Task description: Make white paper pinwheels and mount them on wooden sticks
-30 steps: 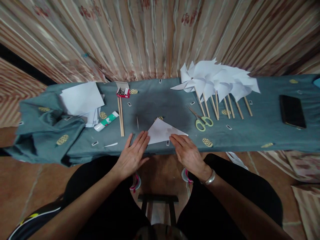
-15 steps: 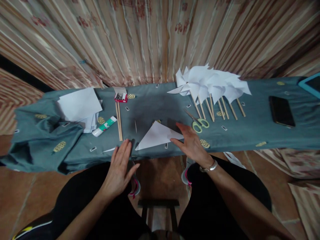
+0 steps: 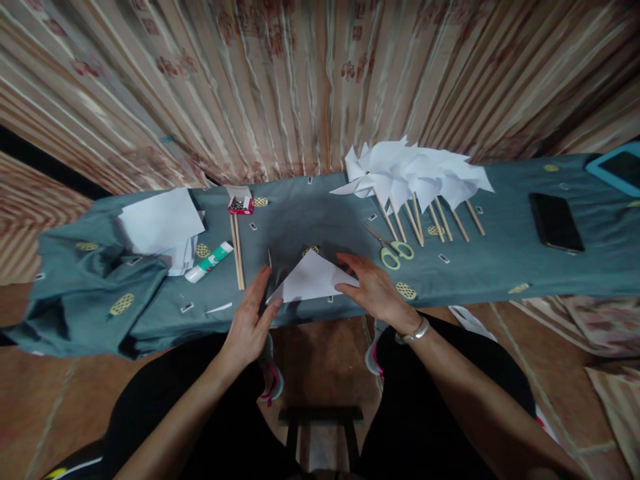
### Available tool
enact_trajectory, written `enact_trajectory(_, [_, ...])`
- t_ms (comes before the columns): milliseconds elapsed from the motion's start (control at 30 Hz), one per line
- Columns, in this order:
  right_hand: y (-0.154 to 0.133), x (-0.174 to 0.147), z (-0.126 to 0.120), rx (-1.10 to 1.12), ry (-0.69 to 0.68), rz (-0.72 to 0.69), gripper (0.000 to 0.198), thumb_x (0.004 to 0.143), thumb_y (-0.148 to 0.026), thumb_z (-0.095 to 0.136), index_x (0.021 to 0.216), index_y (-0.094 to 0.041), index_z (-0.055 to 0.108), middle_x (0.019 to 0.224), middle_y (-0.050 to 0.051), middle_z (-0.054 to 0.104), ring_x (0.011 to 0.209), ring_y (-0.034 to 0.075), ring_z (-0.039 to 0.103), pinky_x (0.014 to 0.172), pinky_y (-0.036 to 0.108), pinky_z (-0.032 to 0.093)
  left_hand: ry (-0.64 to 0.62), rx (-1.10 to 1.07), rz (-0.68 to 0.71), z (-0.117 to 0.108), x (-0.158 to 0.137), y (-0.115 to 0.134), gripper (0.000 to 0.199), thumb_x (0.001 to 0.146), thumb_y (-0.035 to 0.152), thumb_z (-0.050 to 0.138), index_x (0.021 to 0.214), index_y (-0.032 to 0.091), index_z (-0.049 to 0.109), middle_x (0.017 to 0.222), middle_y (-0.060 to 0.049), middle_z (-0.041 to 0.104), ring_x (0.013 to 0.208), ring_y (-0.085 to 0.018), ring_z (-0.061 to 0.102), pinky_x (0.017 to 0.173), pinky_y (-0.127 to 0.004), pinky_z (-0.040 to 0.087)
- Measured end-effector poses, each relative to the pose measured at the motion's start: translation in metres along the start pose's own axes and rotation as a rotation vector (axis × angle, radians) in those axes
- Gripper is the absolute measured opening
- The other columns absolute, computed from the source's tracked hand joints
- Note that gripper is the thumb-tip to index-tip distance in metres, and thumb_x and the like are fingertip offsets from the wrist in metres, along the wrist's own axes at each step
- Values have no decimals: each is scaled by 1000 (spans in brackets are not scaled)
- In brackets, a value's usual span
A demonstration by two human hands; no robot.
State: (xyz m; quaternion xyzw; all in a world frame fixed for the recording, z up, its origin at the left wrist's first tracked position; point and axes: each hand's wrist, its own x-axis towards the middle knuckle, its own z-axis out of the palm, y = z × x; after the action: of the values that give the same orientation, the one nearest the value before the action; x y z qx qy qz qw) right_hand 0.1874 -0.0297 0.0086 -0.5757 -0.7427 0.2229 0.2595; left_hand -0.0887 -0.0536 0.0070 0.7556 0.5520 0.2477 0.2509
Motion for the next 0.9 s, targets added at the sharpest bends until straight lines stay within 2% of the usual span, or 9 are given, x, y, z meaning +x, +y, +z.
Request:
enact_trajectory(133, [-3,-2,-3,127,-11,43,37,82,-16,62,118,-21,68,94,5,74,81,19,66,80,35,54,-9,-200,-155,2,5,5,70,95,60,41,147,13,43,154,-17,44,145,-30,38,120,-49,28])
enact_trajectory(233, [-1,-8,-9,302,34,-17,19,84,-15,60,94,-22,74,89,3,73,84,18,67,83,33,52,37,-421,-276,-1,13,11,79,89,67,46,146,13,46,152,-17,46,144,-31,38,122,-45,23])
enact_trajectory(333, [3,-15,-19,444,153,-60,16,82,-15,60,80,-24,73,103,4,73,102,20,66,96,38,48,22,-630,-322,-6,24,25,92,75,71,64,146,14,45,149,-18,50,143,-33,40,121,-46,26])
enact_trajectory(433, [3,-17,-33,508,248,-42,12,80,-17,64,76,-24,73,124,6,66,118,23,61,106,43,41,-37,-722,-330,-10,33,49,102,57,62,84,143,16,51,143,-17,56,138,-36,46,118,-48,33])
enact_trajectory(500, [1,-16,-43,531,294,-34,11,78,-18,66,75,-24,74,135,6,61,127,24,56,112,44,37,-85,-778,-330,-10,38,66,94,53,56,88,133,17,61,132,-15,66,129,-37,56,111,-47,42])
enact_trajectory(600, [-4,-12,-53,577,355,-27,11,77,-19,65,73,-24,74,141,3,57,134,25,51,115,45,33,-158,-839,-337,-7,44,84,68,52,54,89,107,16,76,106,-11,77,102,-33,70,89,-39,56])
enact_trajectory(733, [-5,1,-54,676,461,14,11,78,-26,67,85,-25,76,145,2,54,137,25,47,116,43,34,-90,-838,-394,2,58,82,52,47,48,91,85,15,79,82,-8,78,70,-23,69,64,-30,55])
enact_trajectory(833, [-5,13,-50,843,606,167,38,79,-38,69,115,-25,69,143,8,57,129,25,55,107,42,46,75,-848,-379,8,76,73,45,53,47,88,82,14,79,79,-7,78,65,-19,67,61,-28,52])
enact_trajectory(900, [-8,19,-45,933,560,237,49,79,-46,71,122,-23,65,133,10,64,118,24,63,100,41,52,143,-845,-348,10,87,68,42,58,48,85,81,13,80,78,-8,77,66,-19,67,63,-28,52])
